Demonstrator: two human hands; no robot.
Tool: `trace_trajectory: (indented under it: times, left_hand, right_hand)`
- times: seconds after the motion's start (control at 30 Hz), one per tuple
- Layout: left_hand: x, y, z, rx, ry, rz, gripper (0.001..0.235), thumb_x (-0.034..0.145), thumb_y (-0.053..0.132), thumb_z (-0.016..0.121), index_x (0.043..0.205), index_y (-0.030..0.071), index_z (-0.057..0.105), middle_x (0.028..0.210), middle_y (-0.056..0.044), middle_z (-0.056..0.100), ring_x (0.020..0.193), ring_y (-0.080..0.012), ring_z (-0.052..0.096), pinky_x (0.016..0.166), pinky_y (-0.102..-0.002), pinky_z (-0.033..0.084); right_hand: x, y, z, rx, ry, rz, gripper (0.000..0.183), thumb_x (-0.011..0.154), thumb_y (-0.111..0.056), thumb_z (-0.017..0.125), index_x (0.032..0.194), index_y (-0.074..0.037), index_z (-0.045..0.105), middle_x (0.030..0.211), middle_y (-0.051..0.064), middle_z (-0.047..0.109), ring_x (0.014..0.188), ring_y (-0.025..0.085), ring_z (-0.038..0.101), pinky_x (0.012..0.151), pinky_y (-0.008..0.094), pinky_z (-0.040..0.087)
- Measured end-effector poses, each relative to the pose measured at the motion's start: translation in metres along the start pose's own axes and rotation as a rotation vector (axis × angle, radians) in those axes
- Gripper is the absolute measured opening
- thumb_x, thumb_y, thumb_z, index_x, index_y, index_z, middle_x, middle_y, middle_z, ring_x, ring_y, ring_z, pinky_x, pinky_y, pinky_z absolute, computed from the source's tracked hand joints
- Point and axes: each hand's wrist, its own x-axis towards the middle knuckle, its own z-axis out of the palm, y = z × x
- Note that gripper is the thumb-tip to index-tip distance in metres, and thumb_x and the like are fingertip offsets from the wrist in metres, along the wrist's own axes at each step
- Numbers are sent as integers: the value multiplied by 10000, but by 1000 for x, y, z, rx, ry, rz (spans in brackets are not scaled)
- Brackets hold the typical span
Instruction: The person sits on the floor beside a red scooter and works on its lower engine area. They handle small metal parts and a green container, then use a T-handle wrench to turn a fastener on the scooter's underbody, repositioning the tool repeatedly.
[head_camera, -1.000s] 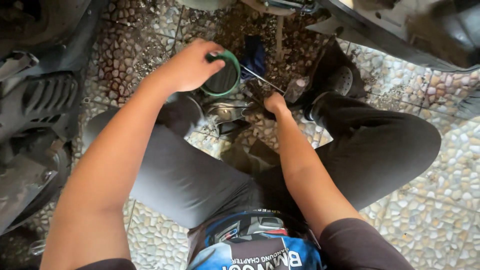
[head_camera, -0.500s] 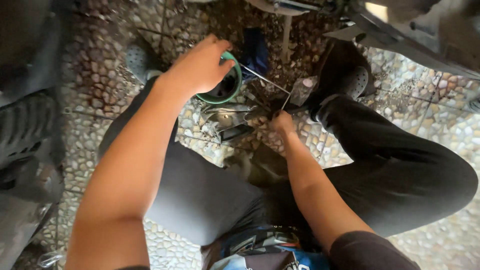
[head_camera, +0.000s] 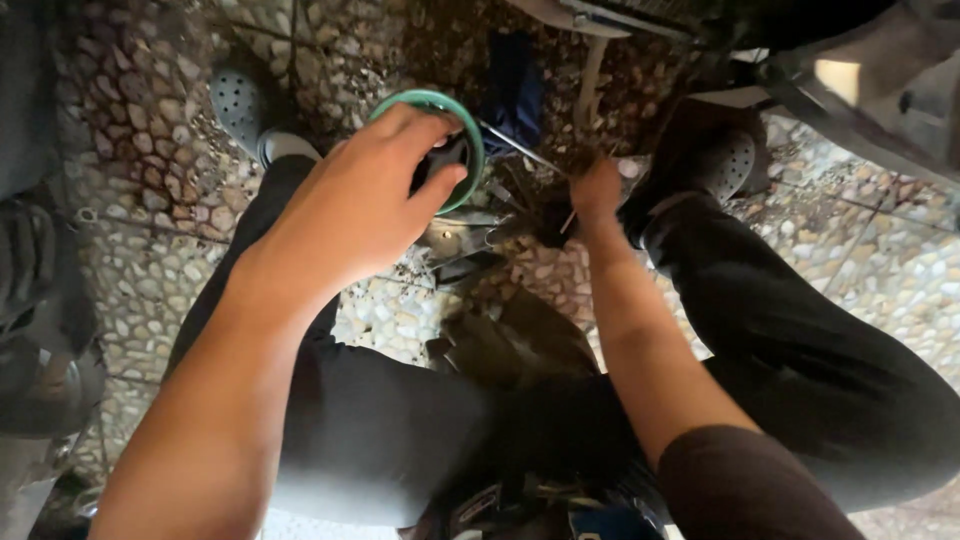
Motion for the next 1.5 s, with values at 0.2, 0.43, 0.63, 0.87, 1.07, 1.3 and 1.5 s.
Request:
trace_trajectory:
  times: [0.2, 0.43, 0.63, 0.87, 1.07, 1.3, 1.5]
  left_hand:
    - [6, 1, -2, -5, -104, -107, 416, 1005, 289, 619, 1337, 40, 616, 1249, -168, 635, 1100, -402, 632, 898, -478, 504]
    - [9, 11, 0, -31, -171, -164, 442, 1002, 352, 603, 1341, 68, 609, 1331, -132, 628, 1156, -382, 628, 934, -472, 504]
    - [8, 6, 1, 20, -206, -202, 464, 998, 364, 601, 1350, 61, 599, 1335, -150, 613, 1160, -385, 622, 942, -484, 496]
    - [6, 5, 0, -17, -225, -194, 490, 999, 359, 595, 1378, 49, 576, 1343, -153, 606, 1174, -358, 625, 964, -476, 485]
    - [8, 5, 1, 20, -218, -192, 488, 984, 362, 609, 1352, 42, 584, 1343, -173, 593, 1167, -391, 605, 936, -494, 479]
    - [7, 2, 11, -29, -144, -88, 446, 999, 334, 623, 1341, 48, 607, 1304, -174, 636, 1168, -401, 621, 941, -483, 503]
    - [17, -7, 31, 31, -84, -24, 461, 979, 319, 651, 1345, 41, 608, 1283, -208, 616, 1144, -423, 607, 905, -519, 483]
  right_hand:
    - [12, 0, -5, 9, -127, -231, 244, 960, -259, 637, 1096, -62, 688, 1060, 214, 705, 1025, 453, 653, 905, 550, 510]
    - [-60, 10, 17, -228, 32, -307, 286, 898, -282, 683, 1116, -97, 701, 1085, 148, 686, 1095, 395, 586, 1036, 571, 389]
    - [-65, -7, 16, -208, 5, -138, 274, 978, -339, 669, 1109, -103, 715, 1140, 131, 686, 1137, 376, 563, 1052, 583, 366]
    - [-61, -41, 11, -137, -104, 10, 443, 914, -452, 686, 1155, -81, 703, 1242, 124, 652, 1222, 364, 535, 1012, 652, 335]
    - [-64, -38, 31, -172, 75, 5, 642, 890, -382, 693, 1388, -9, 536, 1361, 254, 563, 1274, 448, 467, 1002, 811, 294]
    - [-83, -50, 2, 168, -7, 164, 594, 896, -257, 696, 1405, -27, 493, 1196, 239, 685, 1095, 452, 623, 950, 549, 486]
    - [-95, -64, -38, 501, 277, -31, 378, 918, -99, 717, 1267, -12, 601, 1062, 190, 730, 944, 355, 714, 851, 401, 568]
